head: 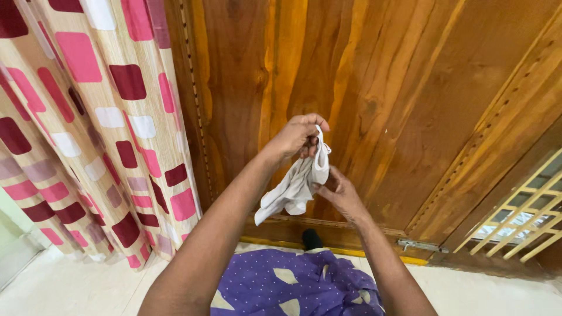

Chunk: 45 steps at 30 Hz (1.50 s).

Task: The person wipes down a wooden door using a white cloth, cleaning both the main surface and the hardware.

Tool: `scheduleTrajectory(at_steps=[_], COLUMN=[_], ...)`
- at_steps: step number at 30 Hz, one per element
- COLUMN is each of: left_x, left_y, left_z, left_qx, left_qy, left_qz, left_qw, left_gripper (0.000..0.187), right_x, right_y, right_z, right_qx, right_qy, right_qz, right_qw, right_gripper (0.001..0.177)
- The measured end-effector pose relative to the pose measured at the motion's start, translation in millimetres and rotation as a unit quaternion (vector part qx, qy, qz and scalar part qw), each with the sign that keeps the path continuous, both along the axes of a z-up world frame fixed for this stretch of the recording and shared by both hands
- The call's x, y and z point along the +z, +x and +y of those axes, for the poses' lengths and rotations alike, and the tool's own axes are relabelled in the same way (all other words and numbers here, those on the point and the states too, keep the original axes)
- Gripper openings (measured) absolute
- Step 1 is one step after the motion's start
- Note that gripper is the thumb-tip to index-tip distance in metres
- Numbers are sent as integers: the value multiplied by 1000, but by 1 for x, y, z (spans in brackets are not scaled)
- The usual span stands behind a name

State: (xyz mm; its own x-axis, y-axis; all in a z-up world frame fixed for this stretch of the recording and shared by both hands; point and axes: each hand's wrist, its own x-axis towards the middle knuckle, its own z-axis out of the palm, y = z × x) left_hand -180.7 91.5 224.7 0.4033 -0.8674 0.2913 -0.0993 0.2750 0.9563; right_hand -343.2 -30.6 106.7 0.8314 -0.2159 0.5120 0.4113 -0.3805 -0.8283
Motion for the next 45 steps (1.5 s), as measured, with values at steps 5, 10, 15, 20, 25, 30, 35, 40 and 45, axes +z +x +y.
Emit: scheduleTrajectory(at_steps=[5,10,15,20,25,30,35,40,45], left_x=[19,39,49,45,73,72,71,34,-76], left_y=[-1,-19,-80,-83,-49,-11,39,14,-49], left_z=[4,21,27,2,-7,-22,-53,-45,-5], left_qx=[27,81,273,294,195,177,133,11,-179], left_qy=[5,55,85,-44,1,-17,10,54,114], left_qz=[-33,-92,-434,-510,-286,-219,-47,286,436], left_qw=[999,991,854,807,938,959,990,957,875], left_gripper=[26,26,58,28,19,15,23,78,117], right_x=[24,87,140,183,202,166,145,78,-6], right_y=[-24,-47,-47,-47,-64,-60,-53,-14,-51], right_z=[-31,-49,-37,-30,-43,-93,-136,-88,-27], right_qx=[-49,-110,-160,-209,-255,-249,-76,79,120], right_qy=[101,157,-113,-217,-340,-260,24,554,573], right_qz=[-6,-65,-126,-98,64,211,158,45,113], right_qw=[994,979,973,949,903,909,984,828,803], right_gripper=[25,24,21,19,45,30,40,66,57])
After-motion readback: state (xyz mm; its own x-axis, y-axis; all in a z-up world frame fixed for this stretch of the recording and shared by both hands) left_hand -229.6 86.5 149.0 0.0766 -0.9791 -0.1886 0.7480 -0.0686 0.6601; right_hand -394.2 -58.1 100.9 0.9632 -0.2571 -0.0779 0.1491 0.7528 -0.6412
